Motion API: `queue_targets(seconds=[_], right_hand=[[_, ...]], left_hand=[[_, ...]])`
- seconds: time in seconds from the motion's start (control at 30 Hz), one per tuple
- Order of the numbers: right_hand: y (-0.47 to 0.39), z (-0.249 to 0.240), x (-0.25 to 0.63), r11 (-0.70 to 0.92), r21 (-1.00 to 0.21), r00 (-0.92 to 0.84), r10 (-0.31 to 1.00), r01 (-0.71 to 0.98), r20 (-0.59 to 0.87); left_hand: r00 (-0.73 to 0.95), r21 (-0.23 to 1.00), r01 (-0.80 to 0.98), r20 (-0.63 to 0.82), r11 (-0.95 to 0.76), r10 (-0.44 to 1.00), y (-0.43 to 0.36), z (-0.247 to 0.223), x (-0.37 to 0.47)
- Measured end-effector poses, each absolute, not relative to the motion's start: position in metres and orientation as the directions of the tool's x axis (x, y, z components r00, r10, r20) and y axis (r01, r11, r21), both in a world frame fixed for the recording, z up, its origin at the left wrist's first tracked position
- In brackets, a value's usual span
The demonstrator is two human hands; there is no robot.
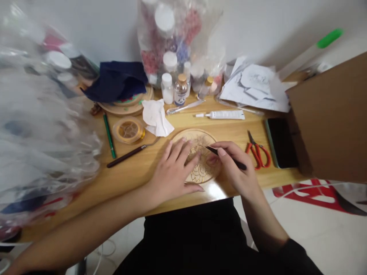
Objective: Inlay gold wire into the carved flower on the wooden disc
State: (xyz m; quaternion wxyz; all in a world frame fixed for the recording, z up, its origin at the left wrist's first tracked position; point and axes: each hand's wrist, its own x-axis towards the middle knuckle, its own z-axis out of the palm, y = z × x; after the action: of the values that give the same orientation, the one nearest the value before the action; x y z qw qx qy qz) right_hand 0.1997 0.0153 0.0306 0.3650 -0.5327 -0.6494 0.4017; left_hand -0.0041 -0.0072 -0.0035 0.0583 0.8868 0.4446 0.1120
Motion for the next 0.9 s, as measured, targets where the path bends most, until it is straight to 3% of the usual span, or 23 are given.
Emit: queue_targets(seconds=[0.2, 0.7, 0.9], right_hand=[[0.0083, 0.0303, 0.1959, 0.212, -0.863, -0.201, 0.971, 0.458, 0.132], [0.0103, 0.0331, 0.1931, -0.042, -0.894, -0.134, 0.984, 0.445, -0.113], [0.0084, 0.0370, 0.1913, 0.030, -0.831, -0.096, 0.995, 0.555, -0.028]], left_hand=[[0.569, 0.222, 0.783, 0.122, -0.581, 0.813, -0.0072, 0.0002, -0.0023], [0.568, 0.250, 0.769, 0.155, -0.588, 0.809, -0.0060, -0.0042, -0.0023], [0.565, 0.267, 0.764, 0.160, -0.587, 0.809, -0.0056, -0.0029, -0.0023]])
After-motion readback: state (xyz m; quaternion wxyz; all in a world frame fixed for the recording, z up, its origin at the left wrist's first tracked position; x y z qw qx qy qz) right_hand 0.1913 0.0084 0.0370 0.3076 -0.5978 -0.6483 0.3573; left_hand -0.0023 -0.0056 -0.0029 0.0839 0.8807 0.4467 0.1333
